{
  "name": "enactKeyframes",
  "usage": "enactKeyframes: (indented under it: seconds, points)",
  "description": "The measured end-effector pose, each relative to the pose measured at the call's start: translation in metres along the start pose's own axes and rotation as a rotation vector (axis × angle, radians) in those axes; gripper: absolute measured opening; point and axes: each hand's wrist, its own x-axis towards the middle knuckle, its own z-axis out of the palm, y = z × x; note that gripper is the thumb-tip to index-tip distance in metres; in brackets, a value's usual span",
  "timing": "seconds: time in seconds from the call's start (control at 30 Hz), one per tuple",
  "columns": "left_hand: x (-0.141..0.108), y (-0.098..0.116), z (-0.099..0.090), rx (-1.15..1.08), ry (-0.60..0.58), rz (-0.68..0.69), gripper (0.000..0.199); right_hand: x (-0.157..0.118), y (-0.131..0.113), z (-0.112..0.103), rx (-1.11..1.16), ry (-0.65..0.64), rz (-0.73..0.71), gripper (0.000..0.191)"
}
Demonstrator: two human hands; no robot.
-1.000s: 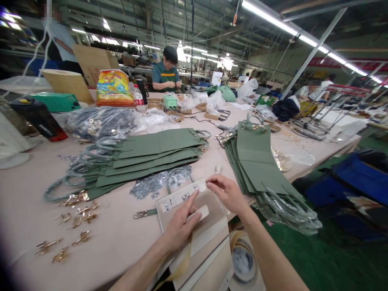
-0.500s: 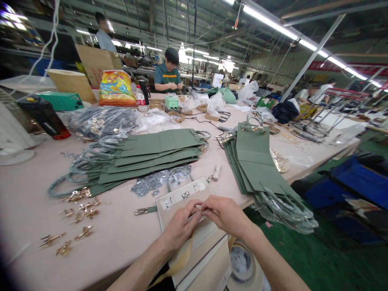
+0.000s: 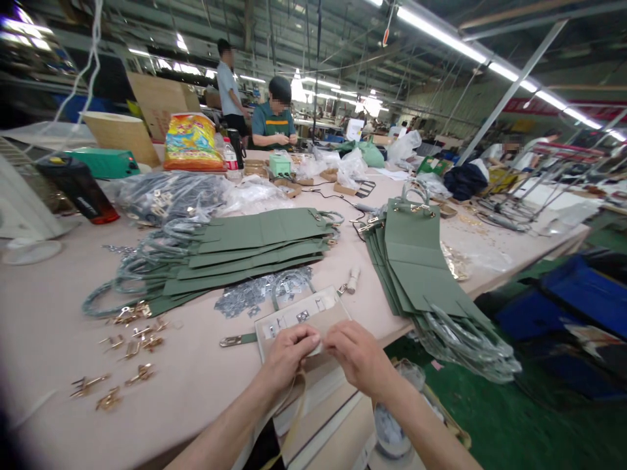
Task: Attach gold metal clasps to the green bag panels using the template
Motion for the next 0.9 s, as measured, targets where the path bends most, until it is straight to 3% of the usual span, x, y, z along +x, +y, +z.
enactKeyframes:
  seconds: [0.07, 0.13, 0.23, 0.33, 0.4, 0.57, 0.9]
  points:
    - [0.001, -0.002, 0.001, -0.063, 0.075, -0.014, 0.033, -0.002, 0.001, 0.0, 0.082, 0.06, -0.008, 0.014]
    - [0.0, -0.002, 0.003, 0.016, 0.118, 0.062, 0.031, -0.001, 0.004, -0.009, 0.166, 0.179, 0.053, 0.01]
    - [-0.007, -0.001, 0.007, 0.324, -0.017, 0.264, 0.021, 0.015, 0.013, -0.03, 0.22, 0.265, 0.181, 0.01]
    - [-0.013, 0.002, 0.011, 0.511, -0.249, 0.374, 0.018, 0.042, 0.02, -0.037, 0.201, 0.091, 0.212, 0.015]
    - [-0.016, 0.003, 0.01, 0.517, -0.314, 0.388, 0.019, 0.061, 0.021, -0.03, 0.209, -0.047, 0.199, 0.017]
    - [-0.017, 0.003, 0.005, 0.378, -0.301, 0.329, 0.022, 0.091, 0.028, -0.001, 0.236, -0.241, 0.161, 0.015]
    - [-0.014, 0.001, 0.002, 0.142, -0.234, 0.301, 0.027, 0.104, 0.036, 0.011, 0.172, -0.297, 0.129, 0.013]
